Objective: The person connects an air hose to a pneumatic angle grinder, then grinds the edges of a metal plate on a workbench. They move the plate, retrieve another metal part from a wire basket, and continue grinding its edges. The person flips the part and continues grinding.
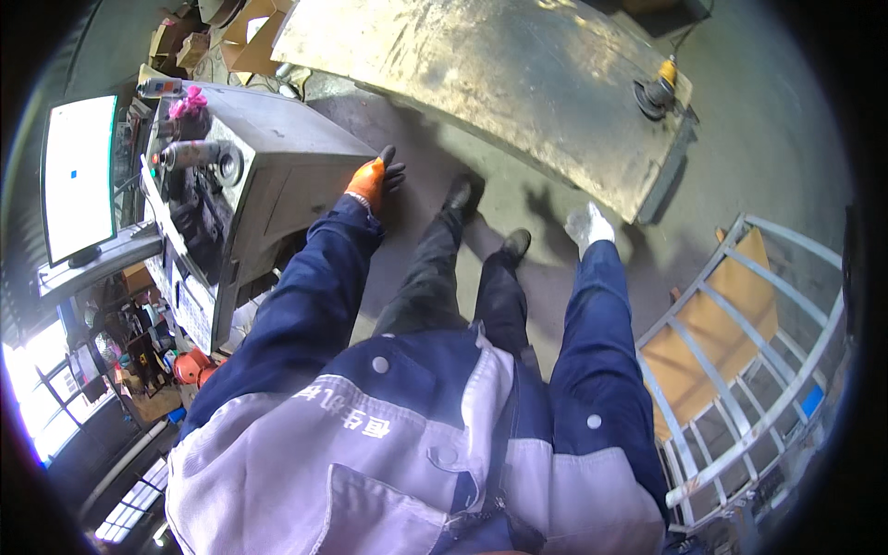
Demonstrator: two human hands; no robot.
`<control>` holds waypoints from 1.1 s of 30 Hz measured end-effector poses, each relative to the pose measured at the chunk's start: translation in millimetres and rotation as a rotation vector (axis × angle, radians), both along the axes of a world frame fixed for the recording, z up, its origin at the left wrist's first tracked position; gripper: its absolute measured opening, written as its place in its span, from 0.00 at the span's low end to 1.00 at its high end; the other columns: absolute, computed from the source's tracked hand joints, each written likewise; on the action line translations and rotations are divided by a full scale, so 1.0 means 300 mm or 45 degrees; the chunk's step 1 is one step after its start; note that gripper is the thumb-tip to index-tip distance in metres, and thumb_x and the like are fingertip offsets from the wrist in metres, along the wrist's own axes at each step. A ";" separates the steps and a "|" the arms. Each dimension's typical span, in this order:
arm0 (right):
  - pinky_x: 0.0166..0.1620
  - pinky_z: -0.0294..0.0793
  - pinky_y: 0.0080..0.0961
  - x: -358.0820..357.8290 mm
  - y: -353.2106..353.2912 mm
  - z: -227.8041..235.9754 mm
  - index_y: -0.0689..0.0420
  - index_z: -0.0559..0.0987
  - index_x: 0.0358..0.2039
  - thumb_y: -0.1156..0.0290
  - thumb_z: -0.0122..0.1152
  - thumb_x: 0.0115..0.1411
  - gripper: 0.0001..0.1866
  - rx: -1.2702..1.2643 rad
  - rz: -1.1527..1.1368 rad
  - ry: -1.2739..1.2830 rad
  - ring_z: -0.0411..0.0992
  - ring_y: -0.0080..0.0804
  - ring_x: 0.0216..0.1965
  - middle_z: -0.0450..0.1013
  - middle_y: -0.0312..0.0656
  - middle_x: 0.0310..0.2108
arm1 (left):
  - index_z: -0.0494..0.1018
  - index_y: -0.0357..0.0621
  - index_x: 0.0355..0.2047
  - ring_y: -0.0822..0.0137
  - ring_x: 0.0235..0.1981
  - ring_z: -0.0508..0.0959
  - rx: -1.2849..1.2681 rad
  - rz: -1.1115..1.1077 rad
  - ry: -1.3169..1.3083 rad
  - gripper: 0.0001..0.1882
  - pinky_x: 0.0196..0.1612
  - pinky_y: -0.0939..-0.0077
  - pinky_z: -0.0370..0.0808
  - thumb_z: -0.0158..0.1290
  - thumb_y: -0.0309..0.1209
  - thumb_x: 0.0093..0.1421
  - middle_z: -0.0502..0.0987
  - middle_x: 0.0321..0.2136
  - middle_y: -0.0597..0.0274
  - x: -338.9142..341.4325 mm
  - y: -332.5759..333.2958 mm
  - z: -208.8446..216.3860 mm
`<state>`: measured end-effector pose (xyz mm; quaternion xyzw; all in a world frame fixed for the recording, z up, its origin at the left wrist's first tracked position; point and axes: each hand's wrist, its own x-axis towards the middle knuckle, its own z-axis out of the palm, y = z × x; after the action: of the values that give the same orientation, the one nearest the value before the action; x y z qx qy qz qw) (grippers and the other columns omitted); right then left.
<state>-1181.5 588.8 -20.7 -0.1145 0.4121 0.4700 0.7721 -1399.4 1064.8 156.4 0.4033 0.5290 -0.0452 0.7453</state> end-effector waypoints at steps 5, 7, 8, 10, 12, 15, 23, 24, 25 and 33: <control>0.64 0.53 0.45 -0.024 0.071 -0.327 0.49 0.69 0.58 0.56 0.44 0.67 0.22 0.751 -0.438 0.657 0.62 0.37 0.61 0.63 0.40 0.61 | 0.59 0.42 0.62 0.54 0.56 0.70 0.154 -0.006 0.230 0.45 0.56 0.60 0.65 0.51 0.63 0.55 0.67 0.58 0.53 0.299 0.140 -0.166; 0.65 0.52 0.46 -0.033 0.161 -0.268 0.51 0.65 0.59 0.53 0.46 0.64 0.26 -0.615 -0.002 -0.185 0.59 0.40 0.62 0.60 0.43 0.62 | 0.58 0.41 0.62 0.53 0.56 0.69 0.137 0.104 0.264 0.46 0.56 0.59 0.65 0.52 0.63 0.55 0.67 0.57 0.53 0.384 0.173 -0.223; 0.65 0.51 0.46 -0.035 0.218 -0.211 0.52 0.62 0.60 0.51 0.48 0.63 0.29 -0.760 0.040 -0.225 0.57 0.41 0.63 0.58 0.45 0.62 | 0.57 0.41 0.62 0.52 0.56 0.68 0.108 0.191 0.291 0.46 0.57 0.58 0.64 0.52 0.63 0.55 0.67 0.57 0.52 0.416 0.184 -0.246; 0.65 0.50 0.47 -0.011 0.340 -0.092 0.53 0.58 0.62 0.47 0.50 0.61 0.34 -0.782 0.002 -0.217 0.54 0.44 0.64 0.55 0.48 0.64 | 0.52 0.45 0.65 0.52 0.62 0.59 0.064 0.234 0.304 0.48 0.60 0.54 0.60 0.49 0.65 0.55 0.59 0.62 0.51 0.481 0.199 -0.287; 0.65 0.49 0.48 0.010 0.442 0.000 0.55 0.54 0.64 0.44 0.53 0.59 0.41 -0.747 0.017 -0.095 0.51 0.46 0.66 0.52 0.52 0.65 | 0.50 0.51 0.66 0.50 0.65 0.55 -0.100 0.256 0.292 0.49 0.64 0.55 0.53 0.45 0.69 0.55 0.54 0.65 0.52 0.536 0.227 -0.314; 0.66 0.48 0.49 0.030 0.531 0.056 0.57 0.47 0.66 0.39 0.57 0.56 0.51 -0.712 -0.121 -0.154 0.46 0.50 0.68 0.46 0.57 0.66 | 0.41 0.44 0.68 0.50 0.67 0.52 -0.267 0.280 0.187 0.60 0.66 0.54 0.50 0.55 0.67 0.48 0.51 0.67 0.54 0.585 0.255 -0.345; 0.61 0.61 0.45 0.061 0.607 -0.024 0.56 0.68 0.55 0.54 0.69 0.53 0.33 -0.665 -0.478 0.046 0.61 0.44 0.58 0.66 0.44 0.52 | 0.59 0.46 0.58 0.59 0.58 0.62 -0.412 0.629 0.086 0.45 0.61 0.64 0.59 0.62 0.56 0.47 0.65 0.56 0.60 0.668 0.288 -0.480; 0.60 0.63 0.44 0.064 0.609 -0.031 0.55 0.70 0.54 0.57 0.68 0.55 0.29 -0.631 -0.574 0.000 0.63 0.42 0.57 0.67 0.42 0.52 | 0.61 0.46 0.56 0.60 0.57 0.64 -0.438 0.647 0.045 0.42 0.60 0.66 0.61 0.63 0.54 0.47 0.67 0.54 0.61 0.668 0.290 -0.503; 0.59 0.65 0.43 0.065 0.609 -0.038 0.54 0.72 0.53 0.61 0.67 0.56 0.25 -0.597 -0.666 -0.052 0.64 0.40 0.56 0.68 0.40 0.51 | 0.64 0.46 0.54 0.61 0.55 0.66 -0.464 0.656 0.004 0.39 0.60 0.68 0.62 0.64 0.52 0.47 0.69 0.53 0.62 0.668 0.296 -0.527; 0.63 0.59 0.44 0.076 0.582 -0.057 0.51 0.71 0.57 0.67 0.65 0.58 0.26 -0.492 -0.655 -0.016 0.58 0.38 0.60 0.64 0.37 0.59 | 0.78 0.53 0.34 0.78 0.33 0.76 -0.338 0.909 -0.228 0.15 0.42 0.83 0.73 0.68 0.40 0.48 0.80 0.31 0.73 0.655 0.315 -0.641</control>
<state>-1158.8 763.3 -37.9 -0.1539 0.5044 0.1716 0.8321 -1202.9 1159.3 -35.8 0.0962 0.5583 0.1844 0.8031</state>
